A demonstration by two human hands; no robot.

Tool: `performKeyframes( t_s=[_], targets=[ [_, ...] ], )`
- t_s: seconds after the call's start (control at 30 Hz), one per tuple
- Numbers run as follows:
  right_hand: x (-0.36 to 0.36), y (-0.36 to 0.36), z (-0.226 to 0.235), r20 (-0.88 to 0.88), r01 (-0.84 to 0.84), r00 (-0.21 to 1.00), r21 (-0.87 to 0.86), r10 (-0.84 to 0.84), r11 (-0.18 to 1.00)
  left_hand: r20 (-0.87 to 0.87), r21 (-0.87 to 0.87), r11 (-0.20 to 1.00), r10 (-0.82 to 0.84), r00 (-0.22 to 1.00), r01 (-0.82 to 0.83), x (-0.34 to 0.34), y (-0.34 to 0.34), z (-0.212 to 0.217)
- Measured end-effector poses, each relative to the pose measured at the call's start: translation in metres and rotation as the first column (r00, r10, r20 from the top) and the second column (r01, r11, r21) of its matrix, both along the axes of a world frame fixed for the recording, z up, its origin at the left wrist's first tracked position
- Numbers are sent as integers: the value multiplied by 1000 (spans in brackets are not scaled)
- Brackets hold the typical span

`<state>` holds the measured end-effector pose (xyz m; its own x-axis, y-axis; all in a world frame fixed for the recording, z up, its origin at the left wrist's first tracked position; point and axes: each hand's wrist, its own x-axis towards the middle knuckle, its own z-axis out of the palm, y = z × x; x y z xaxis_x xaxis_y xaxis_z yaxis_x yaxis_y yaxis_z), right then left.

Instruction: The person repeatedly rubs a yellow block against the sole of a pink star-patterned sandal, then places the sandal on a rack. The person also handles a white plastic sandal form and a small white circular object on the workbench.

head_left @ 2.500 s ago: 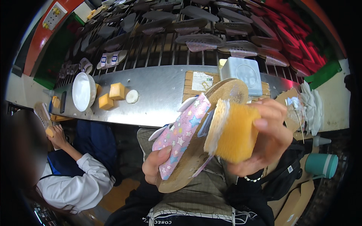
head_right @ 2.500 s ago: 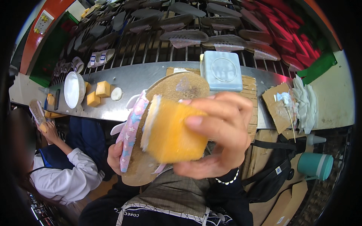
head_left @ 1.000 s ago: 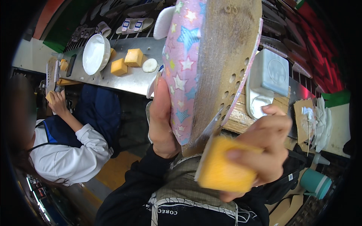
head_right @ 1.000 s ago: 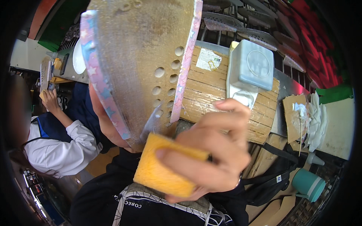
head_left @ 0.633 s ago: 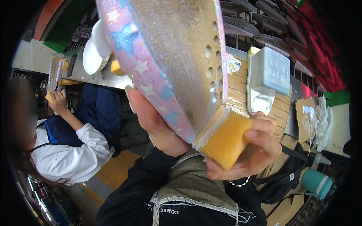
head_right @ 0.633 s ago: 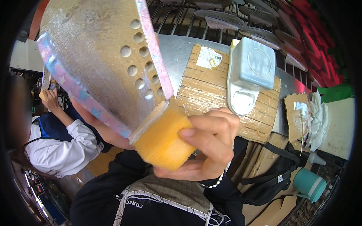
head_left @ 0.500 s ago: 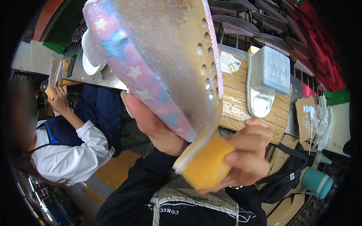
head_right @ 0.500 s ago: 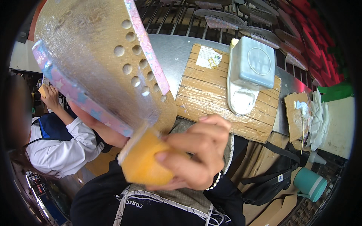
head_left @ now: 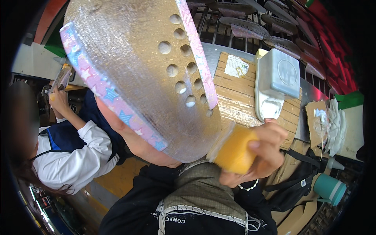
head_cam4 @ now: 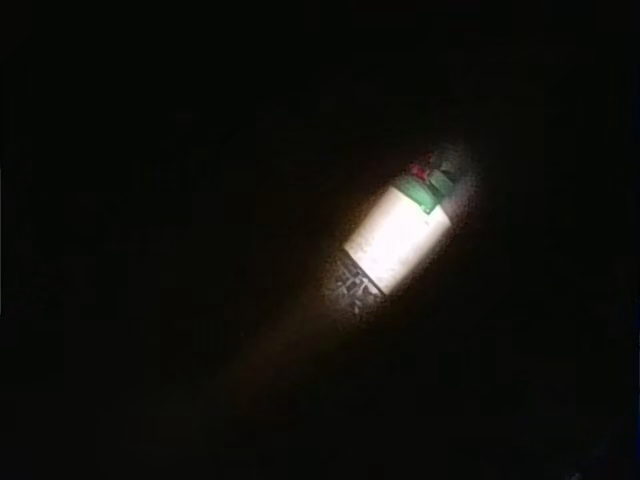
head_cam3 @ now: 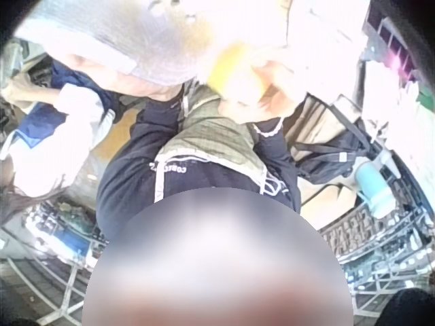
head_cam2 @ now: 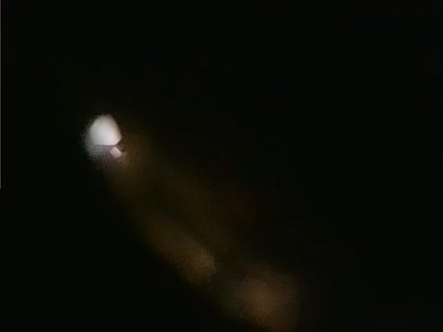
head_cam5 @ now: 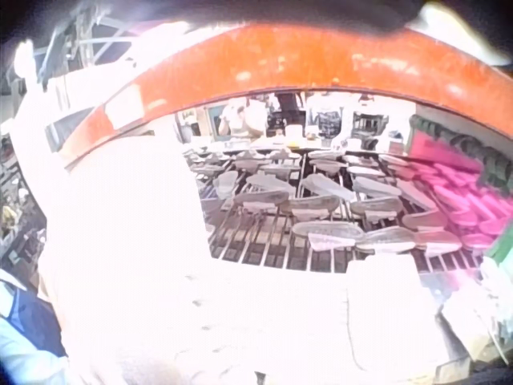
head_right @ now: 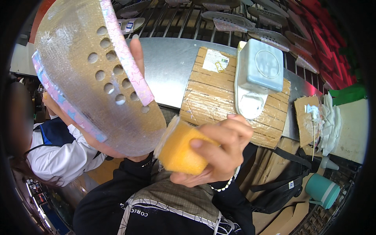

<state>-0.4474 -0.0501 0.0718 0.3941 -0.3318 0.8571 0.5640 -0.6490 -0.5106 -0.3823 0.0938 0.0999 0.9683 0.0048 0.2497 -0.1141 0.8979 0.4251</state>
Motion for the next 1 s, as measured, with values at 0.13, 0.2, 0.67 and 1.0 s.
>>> performKeyframes(
  t_s=[0.13, 0.2, 0.67, 1.0],
  targets=[
    [2, -7, 6, 21, -139, 990, -5, 139, 990, -1, 6, 998, 55, 999, -55, 0, 0, 4],
    [0, -9, 12, -29, -166, 986, -106, 164, 980, -5, 6, 996, 88, 996, -88, -1, 0, 5],
    [-2, -5, 10, -259, -36, 966, -57, 20, 998, -205, 185, 949, 290, 935, -254, 7, -23, 10],
    [5, 10, 1, -236, 26, 972, 46, -14, 999, -114, 235, 963, 159, 981, -129, 42, -44, -3]
  ],
)
